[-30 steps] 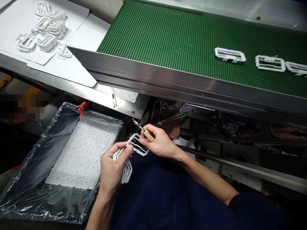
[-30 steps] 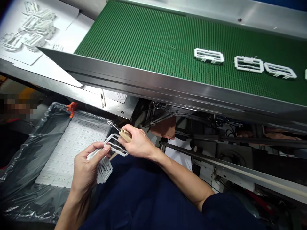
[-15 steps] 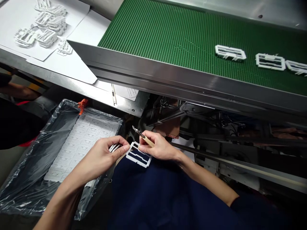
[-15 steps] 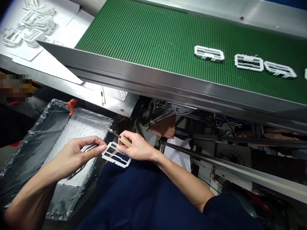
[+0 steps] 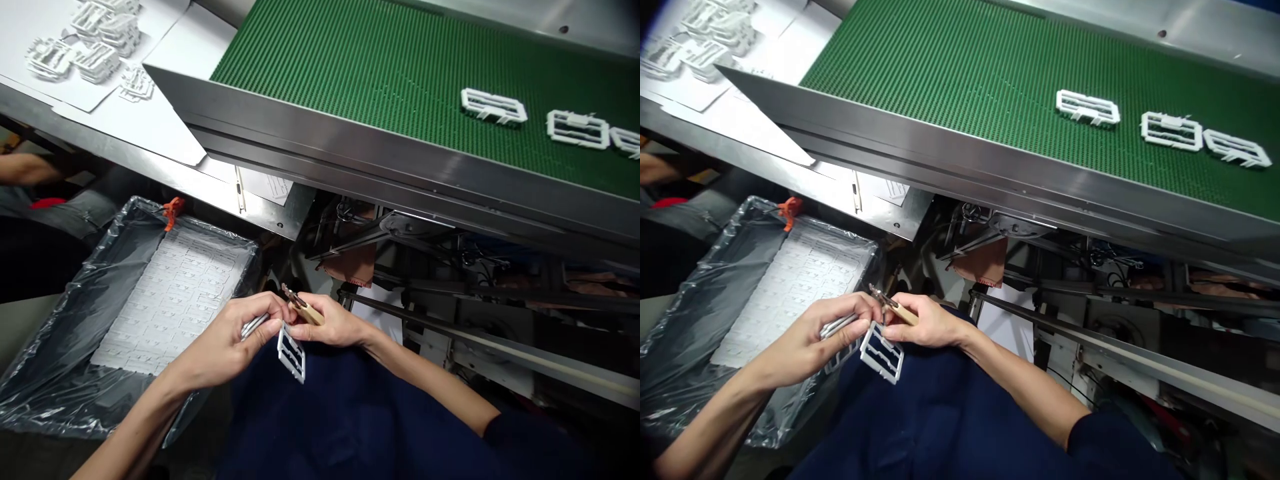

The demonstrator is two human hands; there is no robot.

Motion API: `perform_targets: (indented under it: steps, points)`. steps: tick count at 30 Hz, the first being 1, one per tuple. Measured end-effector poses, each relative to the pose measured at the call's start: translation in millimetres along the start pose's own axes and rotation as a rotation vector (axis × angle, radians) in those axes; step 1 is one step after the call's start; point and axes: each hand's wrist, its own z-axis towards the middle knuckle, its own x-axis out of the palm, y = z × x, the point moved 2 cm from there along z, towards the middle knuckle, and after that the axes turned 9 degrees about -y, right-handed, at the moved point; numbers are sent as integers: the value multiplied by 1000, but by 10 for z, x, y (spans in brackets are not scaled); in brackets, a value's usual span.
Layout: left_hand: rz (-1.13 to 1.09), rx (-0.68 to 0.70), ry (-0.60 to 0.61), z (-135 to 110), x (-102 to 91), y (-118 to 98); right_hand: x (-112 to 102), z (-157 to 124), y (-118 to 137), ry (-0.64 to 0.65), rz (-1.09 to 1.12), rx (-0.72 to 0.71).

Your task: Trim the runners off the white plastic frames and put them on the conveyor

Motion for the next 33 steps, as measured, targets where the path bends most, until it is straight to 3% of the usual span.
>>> perform_targets:
  steps: [7,11,21,33]
  points:
    - [27,-100,98,-32,-4,-5,-337,-232,582,15,-923,-95]
    - [35,-104,118,-29,13,-5,-343,-240,822,135,-1239,-80]
    - [82,-99,95,-19,48,-39,-255,-187,1058,305,-1440,-108]
    - [77,-89,110,0,78,-58,-220,-191,1229,321,-1525,-78]
